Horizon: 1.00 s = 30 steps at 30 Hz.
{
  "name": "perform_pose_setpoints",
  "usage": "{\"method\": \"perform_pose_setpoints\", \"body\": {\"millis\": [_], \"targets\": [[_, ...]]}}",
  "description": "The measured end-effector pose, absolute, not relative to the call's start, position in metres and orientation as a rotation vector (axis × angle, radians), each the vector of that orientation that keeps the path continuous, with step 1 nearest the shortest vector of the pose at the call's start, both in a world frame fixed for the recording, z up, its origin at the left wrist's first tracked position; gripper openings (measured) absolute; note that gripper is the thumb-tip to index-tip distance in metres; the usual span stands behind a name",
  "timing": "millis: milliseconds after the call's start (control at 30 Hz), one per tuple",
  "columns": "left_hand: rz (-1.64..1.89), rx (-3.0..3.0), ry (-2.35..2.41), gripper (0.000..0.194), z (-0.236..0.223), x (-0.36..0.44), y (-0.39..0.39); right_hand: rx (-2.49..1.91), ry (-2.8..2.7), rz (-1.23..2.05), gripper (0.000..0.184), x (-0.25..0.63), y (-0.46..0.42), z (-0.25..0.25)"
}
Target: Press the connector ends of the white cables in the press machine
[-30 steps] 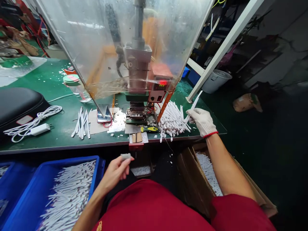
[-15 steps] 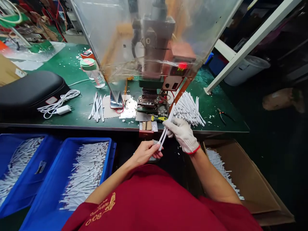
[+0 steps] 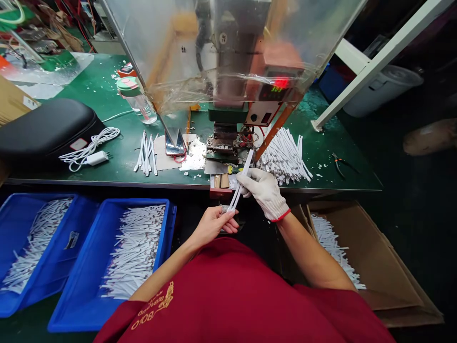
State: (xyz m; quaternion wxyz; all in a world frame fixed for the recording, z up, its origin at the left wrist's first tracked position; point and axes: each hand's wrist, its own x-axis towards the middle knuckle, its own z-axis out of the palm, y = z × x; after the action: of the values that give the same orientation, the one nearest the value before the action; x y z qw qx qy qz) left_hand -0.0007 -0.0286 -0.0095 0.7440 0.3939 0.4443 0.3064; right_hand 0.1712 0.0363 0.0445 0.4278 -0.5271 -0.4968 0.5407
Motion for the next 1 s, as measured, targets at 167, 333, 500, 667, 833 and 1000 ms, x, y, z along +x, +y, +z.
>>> {"method": "perform_pose_setpoints", "body": {"millis": [167,333,500,667,833,1000], "targets": [[0.725,0.84,0.949,0.05,-0.011,-0.005,-0.027,-1.161,-1.174,1.661,0.037,0.169,0.05,0.028],[0.834,0.806,0.96,0.048,-0.004,-0.012,-0.017,-1.127,-1.087,1.814,0.037,0.148,0.076,0.02],[0.889,0.789,0.993,0.047,-0.001,-0.015,-0.006,-1.112,-1.009,1.836,0.035,0.13,0.095,0.006],[0.809,0.837,1.043,0.051,0.0,-0.017,-0.002,-1.1,-0.948,1.821,0.034,0.123,0.097,-0.004],[0.787,0.835,1.043,0.051,0.001,-0.018,-0.001,-1.11,-0.901,1.811,0.037,0.12,0.096,-0.003],[0.796,0.814,1.046,0.05,0.001,-0.017,-0.001,-1.112,-0.87,1.815,0.036,0.119,0.097,-0.005]]}}
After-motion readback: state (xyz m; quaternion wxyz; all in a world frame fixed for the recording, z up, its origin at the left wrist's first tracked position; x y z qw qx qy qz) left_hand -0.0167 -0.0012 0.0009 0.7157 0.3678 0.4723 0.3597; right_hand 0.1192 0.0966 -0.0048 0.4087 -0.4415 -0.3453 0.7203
